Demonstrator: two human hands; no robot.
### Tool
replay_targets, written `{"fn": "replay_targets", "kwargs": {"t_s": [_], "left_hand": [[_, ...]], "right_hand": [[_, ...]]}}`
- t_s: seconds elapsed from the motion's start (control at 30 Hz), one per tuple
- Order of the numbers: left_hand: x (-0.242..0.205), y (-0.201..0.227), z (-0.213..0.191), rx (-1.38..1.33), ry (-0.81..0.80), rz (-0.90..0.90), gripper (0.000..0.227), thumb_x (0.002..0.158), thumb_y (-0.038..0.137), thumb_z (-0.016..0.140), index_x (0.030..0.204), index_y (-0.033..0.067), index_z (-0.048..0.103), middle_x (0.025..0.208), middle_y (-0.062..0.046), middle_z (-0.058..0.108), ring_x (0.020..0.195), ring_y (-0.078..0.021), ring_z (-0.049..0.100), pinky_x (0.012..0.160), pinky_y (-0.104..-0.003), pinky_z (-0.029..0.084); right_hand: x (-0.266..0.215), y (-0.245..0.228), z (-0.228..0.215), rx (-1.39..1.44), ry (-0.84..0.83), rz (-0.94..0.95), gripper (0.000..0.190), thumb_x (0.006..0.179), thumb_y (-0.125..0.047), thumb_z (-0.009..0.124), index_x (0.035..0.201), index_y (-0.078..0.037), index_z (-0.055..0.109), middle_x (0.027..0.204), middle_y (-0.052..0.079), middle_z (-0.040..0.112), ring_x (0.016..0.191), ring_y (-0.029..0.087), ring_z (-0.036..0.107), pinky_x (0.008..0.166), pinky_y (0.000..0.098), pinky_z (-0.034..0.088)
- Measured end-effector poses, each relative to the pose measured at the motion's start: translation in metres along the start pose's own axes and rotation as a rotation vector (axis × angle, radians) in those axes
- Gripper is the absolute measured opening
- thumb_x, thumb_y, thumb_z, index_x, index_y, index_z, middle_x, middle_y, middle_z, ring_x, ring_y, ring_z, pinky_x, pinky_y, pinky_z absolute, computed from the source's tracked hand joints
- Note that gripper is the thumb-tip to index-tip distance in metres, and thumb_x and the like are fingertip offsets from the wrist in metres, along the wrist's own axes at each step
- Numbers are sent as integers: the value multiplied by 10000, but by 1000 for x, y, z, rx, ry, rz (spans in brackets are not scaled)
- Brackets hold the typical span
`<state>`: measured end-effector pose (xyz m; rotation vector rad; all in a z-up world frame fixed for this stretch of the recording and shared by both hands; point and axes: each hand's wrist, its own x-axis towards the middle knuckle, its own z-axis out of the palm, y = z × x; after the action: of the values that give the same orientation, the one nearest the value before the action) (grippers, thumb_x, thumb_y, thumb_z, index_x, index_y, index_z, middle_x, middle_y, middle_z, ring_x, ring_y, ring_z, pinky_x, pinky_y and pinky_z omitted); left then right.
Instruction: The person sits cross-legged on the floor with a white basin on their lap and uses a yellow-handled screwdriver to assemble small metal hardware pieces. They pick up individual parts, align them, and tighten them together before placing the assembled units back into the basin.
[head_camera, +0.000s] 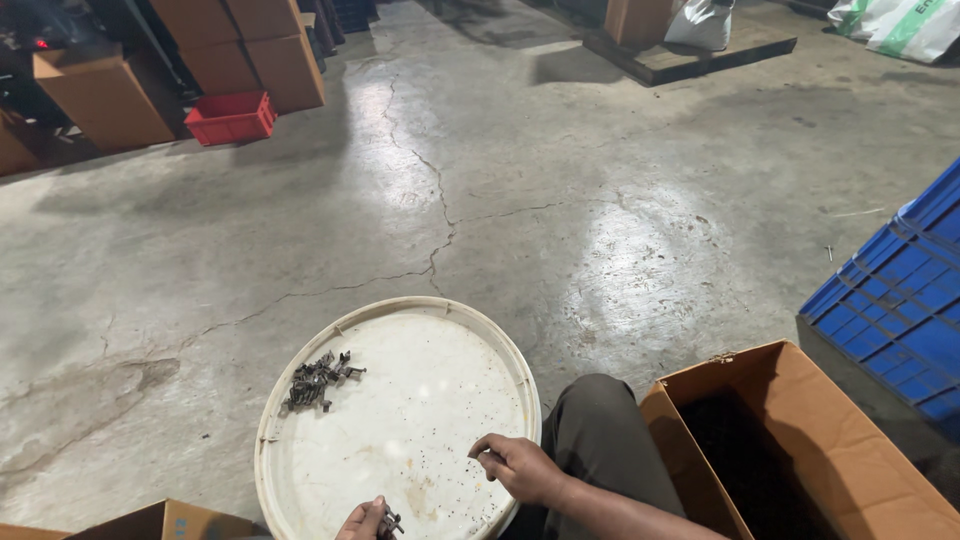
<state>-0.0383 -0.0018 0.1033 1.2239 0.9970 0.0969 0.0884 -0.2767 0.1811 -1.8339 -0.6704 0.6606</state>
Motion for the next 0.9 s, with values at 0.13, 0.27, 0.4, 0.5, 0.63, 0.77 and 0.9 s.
{"fn": "replay_targets", "kwargs": {"t_s": [0.13,0.27,0.4,0.5,0.63,0.77,0.9], "left_hand": [[-3,5,3,59,18,6,319,905,267,756,891,-47,701,548,-96,580,432,-156,475,447,-328,385],[-5,5,2,34,-1,14,315,899,260,760,891,-48,691,554,-104,584,430,-168,493,447,-331,399],[-1,4,2,38,1,-10,308,907,256,752,896,-43,679,556,-108,564,425,-175,476,437,-337,385],[4,2,5,64,23,-14,299,921,252,734,896,-38,668,553,-100,538,413,-178,465,418,-343,368],[23,8,13,66,42,-12,289,938,248,710,896,-32,653,549,-89,503,398,-182,451,392,-350,346],[17,-20,-8,45,93,-53,280,956,244,686,897,-25,638,544,-78,469,382,-186,436,366,-357,324],[1,-36,-17,-50,62,-84,272,973,239,662,897,-19,624,540,-67,434,367,-190,422,340,-364,302]], "right_hand": [[-1,-3,2,-28,-8,5,211,1012,-213,596,1161,-102,697,768,44,690,735,118,675,704,296,542],[-1,0,3,-62,-12,26,212,1009,-228,608,1157,-110,704,775,49,709,734,125,688,701,298,545],[1,4,5,-69,-28,31,215,1003,-229,610,1151,-108,707,778,44,713,740,124,693,706,298,547],[-3,8,9,-74,-53,39,214,995,-227,619,1156,-115,707,805,29,722,757,120,701,716,302,548],[3,5,4,-98,-63,2,197,1012,-233,625,1154,-120,700,788,54,719,744,143,685,724,312,543],[0,6,10,-111,-45,12,204,1000,-234,618,1145,-123,712,783,56,716,746,142,699,710,319,547],[-3,1,6,-112,-51,10,214,991,-221,612,1149,-113,707,803,57,724,768,150,712,722,324,554]]}}
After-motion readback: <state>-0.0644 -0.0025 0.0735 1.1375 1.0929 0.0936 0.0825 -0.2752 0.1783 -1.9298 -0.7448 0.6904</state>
